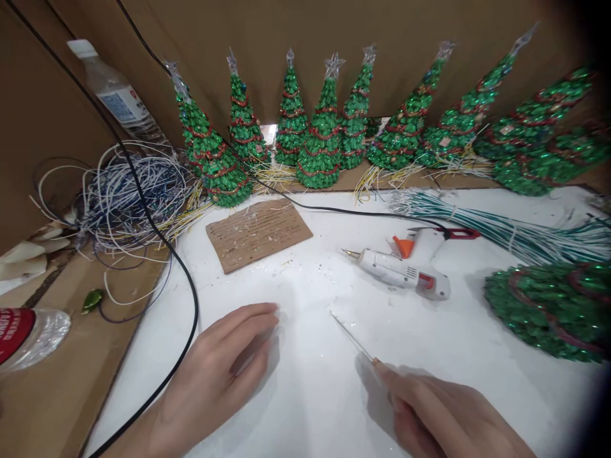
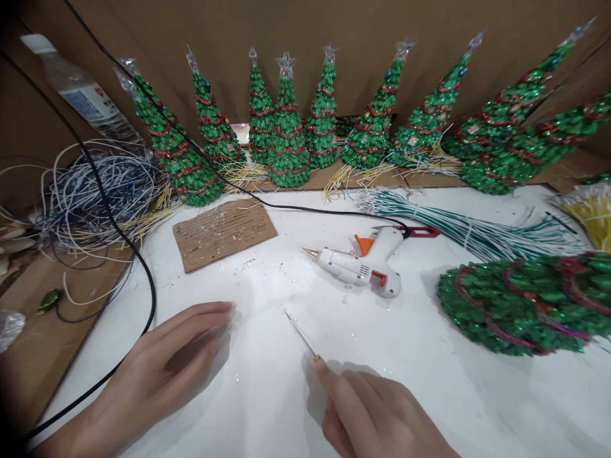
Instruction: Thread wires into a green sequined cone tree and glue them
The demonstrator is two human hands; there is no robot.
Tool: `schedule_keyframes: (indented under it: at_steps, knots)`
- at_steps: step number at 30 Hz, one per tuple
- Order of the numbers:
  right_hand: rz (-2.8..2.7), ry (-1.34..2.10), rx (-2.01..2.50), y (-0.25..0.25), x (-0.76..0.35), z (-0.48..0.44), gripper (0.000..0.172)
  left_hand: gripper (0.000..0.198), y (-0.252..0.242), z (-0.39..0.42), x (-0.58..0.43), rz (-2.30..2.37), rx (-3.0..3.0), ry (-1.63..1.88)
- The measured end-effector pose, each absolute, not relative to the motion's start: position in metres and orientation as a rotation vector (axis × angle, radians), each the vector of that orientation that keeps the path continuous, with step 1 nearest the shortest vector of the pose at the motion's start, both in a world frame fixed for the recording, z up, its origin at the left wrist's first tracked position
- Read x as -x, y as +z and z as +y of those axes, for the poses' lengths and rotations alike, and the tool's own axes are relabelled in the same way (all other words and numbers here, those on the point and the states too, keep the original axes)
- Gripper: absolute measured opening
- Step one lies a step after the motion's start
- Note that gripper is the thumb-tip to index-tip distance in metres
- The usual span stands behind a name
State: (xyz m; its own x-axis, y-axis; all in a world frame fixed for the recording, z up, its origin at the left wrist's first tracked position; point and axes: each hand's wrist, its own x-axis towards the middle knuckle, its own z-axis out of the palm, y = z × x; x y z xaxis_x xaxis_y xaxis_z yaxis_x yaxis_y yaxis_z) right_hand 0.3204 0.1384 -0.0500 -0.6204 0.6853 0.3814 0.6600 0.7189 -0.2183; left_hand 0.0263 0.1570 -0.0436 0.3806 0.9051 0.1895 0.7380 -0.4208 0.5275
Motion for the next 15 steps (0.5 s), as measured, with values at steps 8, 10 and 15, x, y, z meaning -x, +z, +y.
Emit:
schedule_keyframes:
  at_steps: [8, 10, 15]
  knots:
    - [-2.503, 0.18, 1.015, -0.0545, -0.3193, 0.1351, 0.025, 0.03, -0.0444, 0.1581, -0.0258, 1.429, -2.284, 0.648]
    - [-2.502, 0.156, 1.012, -0.0546, -0.3188, 0.1355, 0.025, 0.03, -0.0441, 0.1581, -0.026, 1.422, -2.283, 0.661]
    - [-2.484, 0.065, 1.002, -0.0504, -0.3167, 0.1386, 0.025, 0.03, -0.0443, 0.1584, -0.0261, 1.396, -2.28, 0.693]
